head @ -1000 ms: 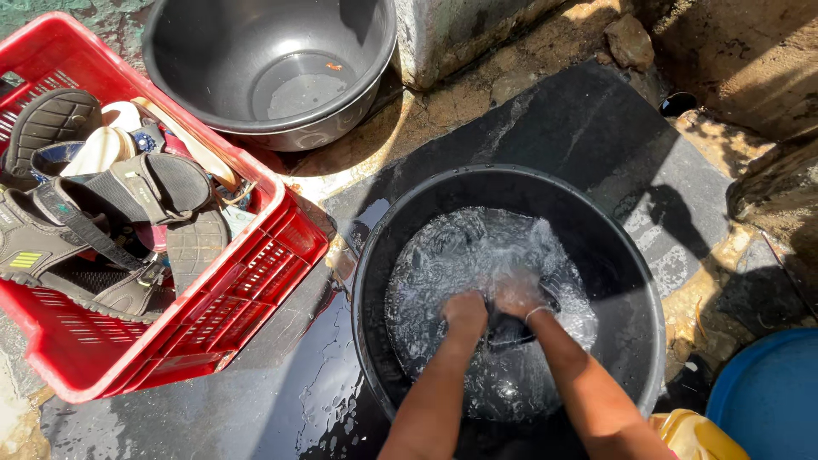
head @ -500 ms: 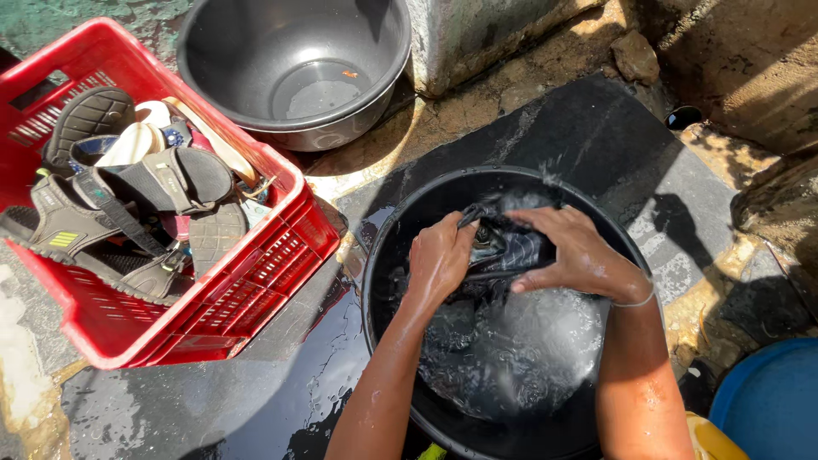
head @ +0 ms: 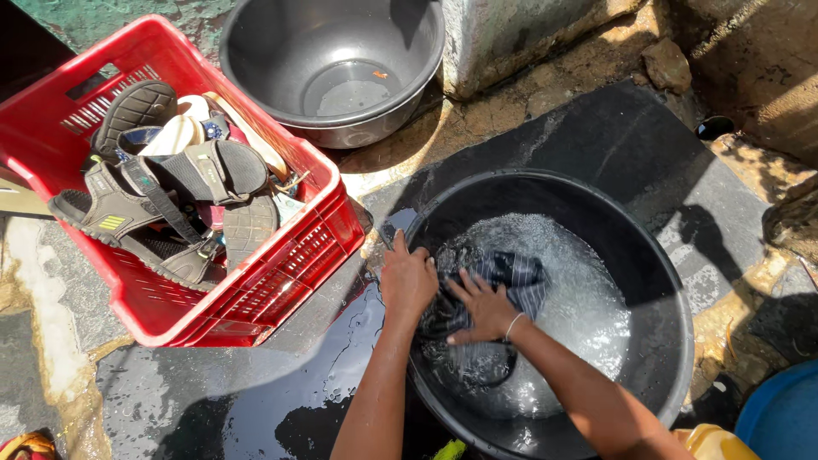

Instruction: The person scrubs a cloth bag with a scrubber and rinses it in a tub of water, then empties shoes and sandals from a crate and cleans the footwear by hand.

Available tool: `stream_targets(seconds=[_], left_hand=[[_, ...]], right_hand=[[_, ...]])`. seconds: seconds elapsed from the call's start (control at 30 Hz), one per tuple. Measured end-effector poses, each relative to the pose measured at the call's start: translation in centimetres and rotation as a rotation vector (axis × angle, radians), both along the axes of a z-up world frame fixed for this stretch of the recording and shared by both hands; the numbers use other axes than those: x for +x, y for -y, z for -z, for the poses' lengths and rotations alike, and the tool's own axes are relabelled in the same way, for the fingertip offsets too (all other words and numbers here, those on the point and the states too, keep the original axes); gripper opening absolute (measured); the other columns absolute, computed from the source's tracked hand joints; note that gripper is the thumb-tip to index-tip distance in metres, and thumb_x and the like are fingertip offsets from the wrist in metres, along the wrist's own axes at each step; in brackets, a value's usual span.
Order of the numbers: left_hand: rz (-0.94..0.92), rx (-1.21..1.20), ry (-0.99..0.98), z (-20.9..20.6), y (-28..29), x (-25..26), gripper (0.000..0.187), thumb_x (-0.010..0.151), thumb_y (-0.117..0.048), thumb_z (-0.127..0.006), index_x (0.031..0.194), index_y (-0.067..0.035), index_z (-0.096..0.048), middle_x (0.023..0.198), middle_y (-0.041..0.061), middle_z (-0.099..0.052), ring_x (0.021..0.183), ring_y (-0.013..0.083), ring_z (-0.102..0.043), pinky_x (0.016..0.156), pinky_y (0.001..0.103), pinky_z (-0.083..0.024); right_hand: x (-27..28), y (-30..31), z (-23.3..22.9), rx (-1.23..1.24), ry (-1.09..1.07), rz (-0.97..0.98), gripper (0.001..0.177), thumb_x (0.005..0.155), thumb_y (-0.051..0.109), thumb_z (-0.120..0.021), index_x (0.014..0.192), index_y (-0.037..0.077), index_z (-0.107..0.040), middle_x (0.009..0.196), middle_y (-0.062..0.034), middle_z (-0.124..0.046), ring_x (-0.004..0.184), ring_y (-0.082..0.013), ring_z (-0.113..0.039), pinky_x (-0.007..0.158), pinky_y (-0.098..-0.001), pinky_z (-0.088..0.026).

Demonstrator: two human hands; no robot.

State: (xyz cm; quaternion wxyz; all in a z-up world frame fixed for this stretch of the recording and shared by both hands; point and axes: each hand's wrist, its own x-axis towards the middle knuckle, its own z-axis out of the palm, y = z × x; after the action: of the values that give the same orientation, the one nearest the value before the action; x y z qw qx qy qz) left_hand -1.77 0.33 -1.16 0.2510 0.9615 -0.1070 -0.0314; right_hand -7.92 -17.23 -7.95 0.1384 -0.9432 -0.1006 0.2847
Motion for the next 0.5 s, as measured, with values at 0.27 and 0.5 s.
stream_targets(seconds=[0.27, 0.5], left_hand=[[0.039, 0.15, 0.015, -0.9, 0.7, 0.3, 0.034, 0.084, -0.02, -0.072, 0.108, 0.003, -0.072, 0.154, 0.032, -0.033, 0.114, 0.0435, -0.056, 0.088, 0.053, -0.053], [0.088, 0.172, 0.083, -0.6, 0.4, 0.0, 0.036, 0.083, -0.022, -0.072, 0.11, 0.003, -0.069, 0.156, 0.038, -0.03, 0.112, 0.0413, -0.056, 0.088, 0.05, -0.051]], right_hand=[[-5.2, -0.3, 11.7, -0.459, 0.05, -0.183, 0.099, 0.089, 0.067, -0.066, 0.158, 0.01, -0.026, 0.177, -0.0188, 0.011, 0.164, -0.0372, 0.002, 0.123, -0.0669, -0.005], [-3.2, 1.0, 17.0, -0.218, 0.016, 0.021, 0.096, 0.094, 0.054, -0.069, 0.159, 0.01, -0.013, 0.168, -0.0188, -0.001, 0.156, -0.0368, -0.001, 0.127, -0.0538, -0.003]])
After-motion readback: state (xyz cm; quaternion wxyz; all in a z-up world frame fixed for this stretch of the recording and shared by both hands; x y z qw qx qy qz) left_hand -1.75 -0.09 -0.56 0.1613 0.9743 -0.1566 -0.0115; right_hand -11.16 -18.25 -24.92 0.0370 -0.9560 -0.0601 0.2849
